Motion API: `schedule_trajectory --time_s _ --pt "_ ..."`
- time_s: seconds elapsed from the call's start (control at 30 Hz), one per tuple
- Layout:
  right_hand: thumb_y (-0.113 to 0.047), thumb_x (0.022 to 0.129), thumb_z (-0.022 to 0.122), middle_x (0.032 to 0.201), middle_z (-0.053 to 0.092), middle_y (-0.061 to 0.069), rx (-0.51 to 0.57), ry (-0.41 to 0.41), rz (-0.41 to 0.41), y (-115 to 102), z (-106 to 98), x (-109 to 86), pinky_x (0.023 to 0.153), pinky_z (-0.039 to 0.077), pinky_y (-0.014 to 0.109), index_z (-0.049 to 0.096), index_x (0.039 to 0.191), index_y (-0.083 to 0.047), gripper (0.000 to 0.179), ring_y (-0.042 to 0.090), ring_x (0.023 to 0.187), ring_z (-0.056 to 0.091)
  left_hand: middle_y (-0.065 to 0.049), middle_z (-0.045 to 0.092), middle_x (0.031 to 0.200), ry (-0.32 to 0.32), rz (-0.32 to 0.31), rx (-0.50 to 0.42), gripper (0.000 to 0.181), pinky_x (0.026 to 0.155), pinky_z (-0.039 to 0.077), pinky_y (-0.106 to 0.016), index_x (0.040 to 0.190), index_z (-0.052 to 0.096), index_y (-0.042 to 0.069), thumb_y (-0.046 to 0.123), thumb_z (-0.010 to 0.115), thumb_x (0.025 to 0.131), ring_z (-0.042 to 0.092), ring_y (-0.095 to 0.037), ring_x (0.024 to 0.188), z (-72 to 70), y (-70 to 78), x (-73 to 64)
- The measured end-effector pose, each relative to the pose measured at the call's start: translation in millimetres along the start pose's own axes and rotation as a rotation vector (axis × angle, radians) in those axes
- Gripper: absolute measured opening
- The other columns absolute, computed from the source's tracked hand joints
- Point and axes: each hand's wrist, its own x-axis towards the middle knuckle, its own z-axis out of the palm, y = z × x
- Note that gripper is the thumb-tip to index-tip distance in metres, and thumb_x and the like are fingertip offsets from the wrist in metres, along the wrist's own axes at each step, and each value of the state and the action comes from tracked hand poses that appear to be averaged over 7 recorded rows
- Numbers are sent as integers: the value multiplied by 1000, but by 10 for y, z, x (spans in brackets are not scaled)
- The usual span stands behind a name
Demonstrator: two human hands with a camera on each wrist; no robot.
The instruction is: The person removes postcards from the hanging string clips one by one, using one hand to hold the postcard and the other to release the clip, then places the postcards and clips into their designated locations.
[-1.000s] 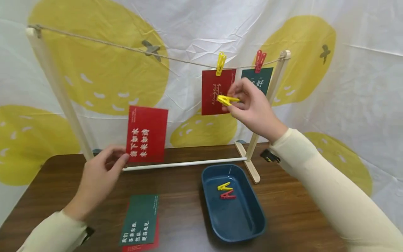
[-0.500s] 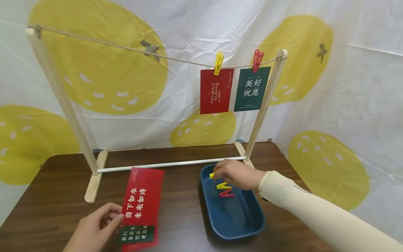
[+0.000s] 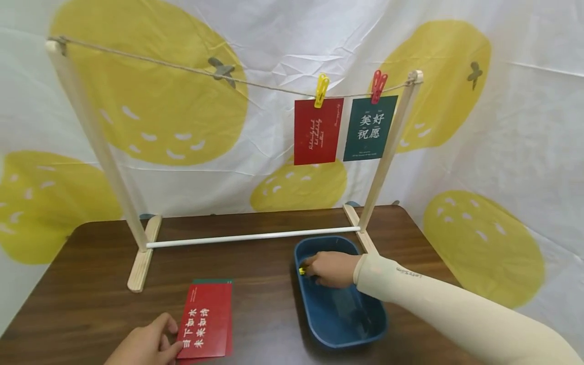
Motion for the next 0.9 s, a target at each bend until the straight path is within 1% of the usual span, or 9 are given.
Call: schedule_trajectory --time_s 0.1,0.17,0.23,0.27,0.43,0.6,0.73,0.8,0.9 --pt "-6 101 77 135 71 9 -15 -8 13 -4 10 -6 93 59 27 78 127 -6 26 19 114 73 4 58 64 -37 -2 23 42 50 44 -25 106 52 10 26 89 93 57 -10 54 46 -154 74" --pt "-6 101 77 138 70 10 0 -5 33 -13 3 -26 94 59 28 79 127 -6 26 20 116 72 3 57 63 -43 -1 33 44 49 43 -25 107 52 10 28 89 93 57 -11 53 46 -145 82" --pt "-6 101 78 143 68 14 43 5 66 -29 -29 -59 94 59 29 79 126 -6 25 21 117 73 3 56 63 -22 -19 44 41 49 43 -25 108 53 11 25 89 93 56 -12 52 33 -35 63" --pt "-5 100 78 144 67 15 69 18 81 -37 -49 -80 93 60 30 80 124 -6 24 21 117 73 2 56 63 -6 -30 43 39 49 42 -26 108 54 11 23 88 94 55 -13 52 9 65 39" --pt "-4 101 77 147 65 18 150 95 110 -77 -162 -183 91 61 31 81 121 -6 21 23 116 74 5 53 64 106 -10 125 30 50 41 -28 110 58 12 18 84 96 50 -12 52 -123 513 -61" --pt "-5 100 78 143 69 15 108 153 93 -135 -270 -252 96 60 35 80 124 -6 24 25 122 72 11 53 70 219 108 179 29 54 44 -29 116 63 9 18 84 97 48 -7 56 -235 816 -16" --pt "-7 100 79 137 72 12 66 245 81 -203 -530 -312 102 58 39 78 127 -5 27 26 124 70 14 54 73 355 270 186 28 55 45 -28 116 65 9 15 84 97 49 -3 61 -295 1035 135" --pt "-9 100 80 131 74 9 54 332 97 -236 -773 -352 100 59 40 78 127 -6 28 24 119 72 15 56 75 419 349 182 26 56 46 -28 116 66 10 15 83 97 51 -3 64 -346 1185 266" --pt "-9 99 82 119 78 7 52 543 117 -260 -1250 -406 89 63 39 78 123 -5 25 21 101 75 12 64 81 495 459 156 24 61 52 -32 116 66 9 14 82 99 60 -5 72 -435 1429 551"
